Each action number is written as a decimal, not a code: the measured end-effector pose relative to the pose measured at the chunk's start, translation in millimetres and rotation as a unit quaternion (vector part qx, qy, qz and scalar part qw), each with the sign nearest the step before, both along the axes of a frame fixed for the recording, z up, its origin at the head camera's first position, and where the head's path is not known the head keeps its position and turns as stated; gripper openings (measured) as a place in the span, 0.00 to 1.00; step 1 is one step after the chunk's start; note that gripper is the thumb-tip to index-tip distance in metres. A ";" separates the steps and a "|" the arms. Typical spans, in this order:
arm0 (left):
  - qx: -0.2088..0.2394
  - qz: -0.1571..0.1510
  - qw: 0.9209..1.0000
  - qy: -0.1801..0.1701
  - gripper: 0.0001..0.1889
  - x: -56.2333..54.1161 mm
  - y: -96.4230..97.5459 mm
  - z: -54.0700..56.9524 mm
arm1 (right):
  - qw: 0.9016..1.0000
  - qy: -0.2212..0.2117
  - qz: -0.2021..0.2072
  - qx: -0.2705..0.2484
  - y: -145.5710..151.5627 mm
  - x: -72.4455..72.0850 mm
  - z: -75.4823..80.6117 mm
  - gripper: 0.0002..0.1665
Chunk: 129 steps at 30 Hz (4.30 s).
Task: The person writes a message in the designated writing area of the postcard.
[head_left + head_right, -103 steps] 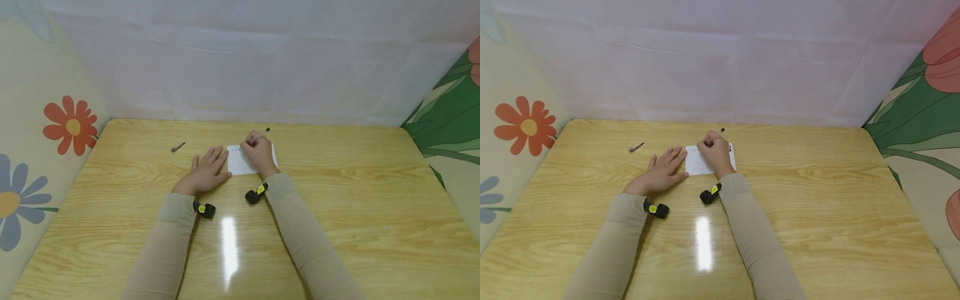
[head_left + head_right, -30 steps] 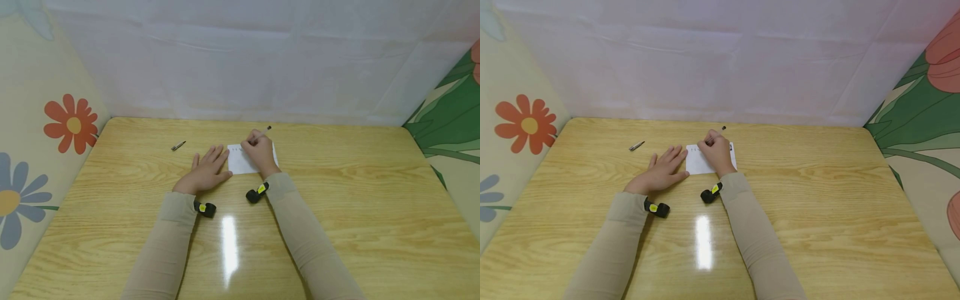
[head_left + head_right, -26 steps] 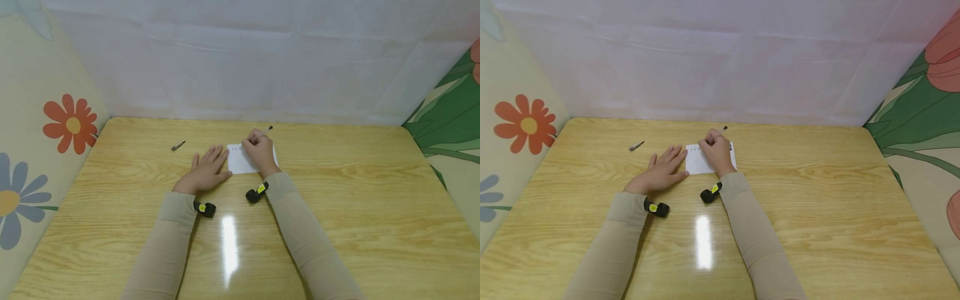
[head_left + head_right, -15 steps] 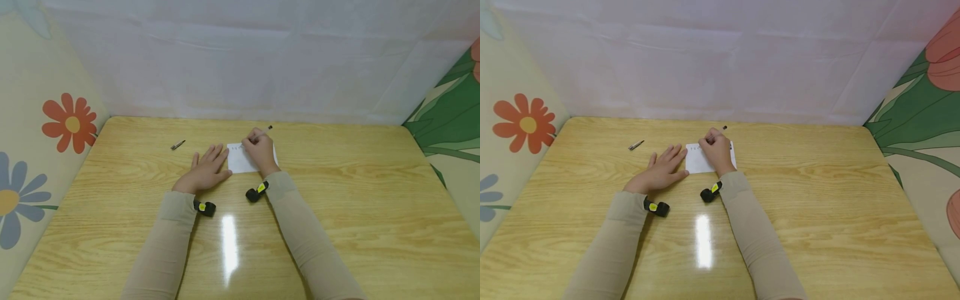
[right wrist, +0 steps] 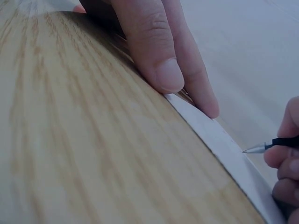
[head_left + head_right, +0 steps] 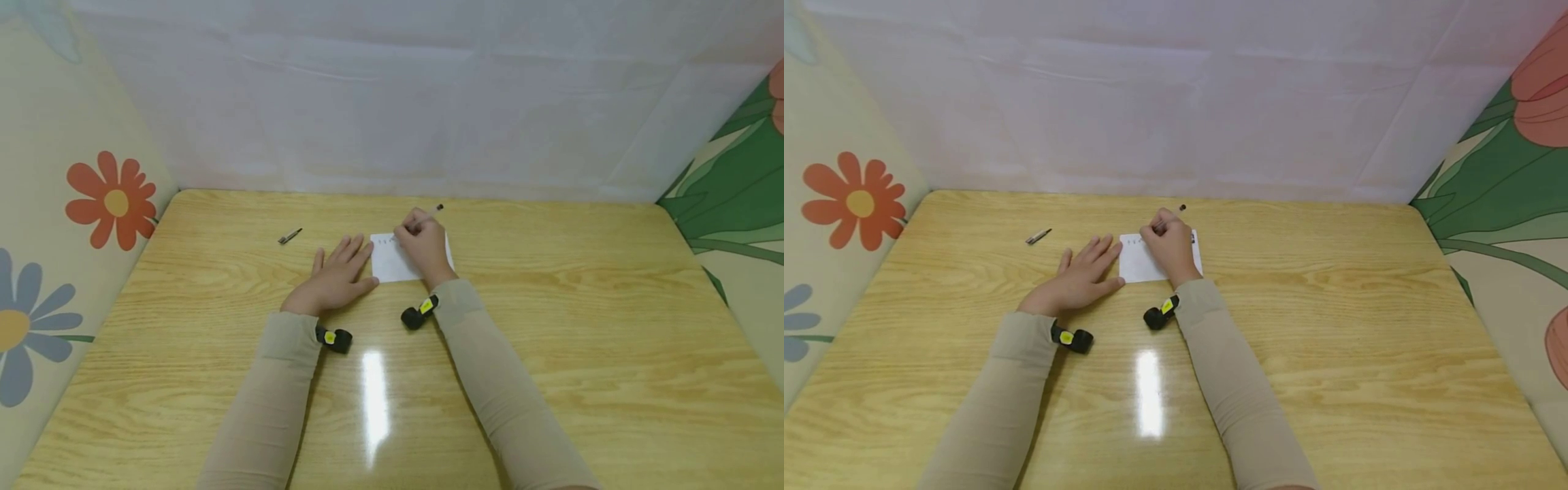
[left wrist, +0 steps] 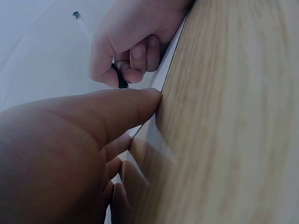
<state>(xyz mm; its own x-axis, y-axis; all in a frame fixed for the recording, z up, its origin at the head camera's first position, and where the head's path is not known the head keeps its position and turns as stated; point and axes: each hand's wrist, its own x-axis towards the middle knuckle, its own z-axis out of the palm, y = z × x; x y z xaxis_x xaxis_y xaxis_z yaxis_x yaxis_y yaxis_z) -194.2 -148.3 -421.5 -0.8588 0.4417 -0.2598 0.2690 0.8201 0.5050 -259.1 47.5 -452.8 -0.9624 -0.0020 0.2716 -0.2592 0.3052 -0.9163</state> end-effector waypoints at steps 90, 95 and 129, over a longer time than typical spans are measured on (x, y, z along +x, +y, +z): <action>-0.004 0.002 1.000 0.001 0.40 0.4 0.4 1.0 | 1.000 0.009 0.000 0.008 0.6 -0.7 -1.3 0.07; -0.001 0.002 1.000 -0.001 0.40 0.6 0.8 1.2 | 1.000 0.009 0.002 0.009 0.5 -0.8 -1.5 0.08; 0.001 0.005 1.000 -0.002 0.40 0.0 0.3 0.9 | 0.999 0.031 -0.034 -0.001 2.9 0.7 -3.0 0.10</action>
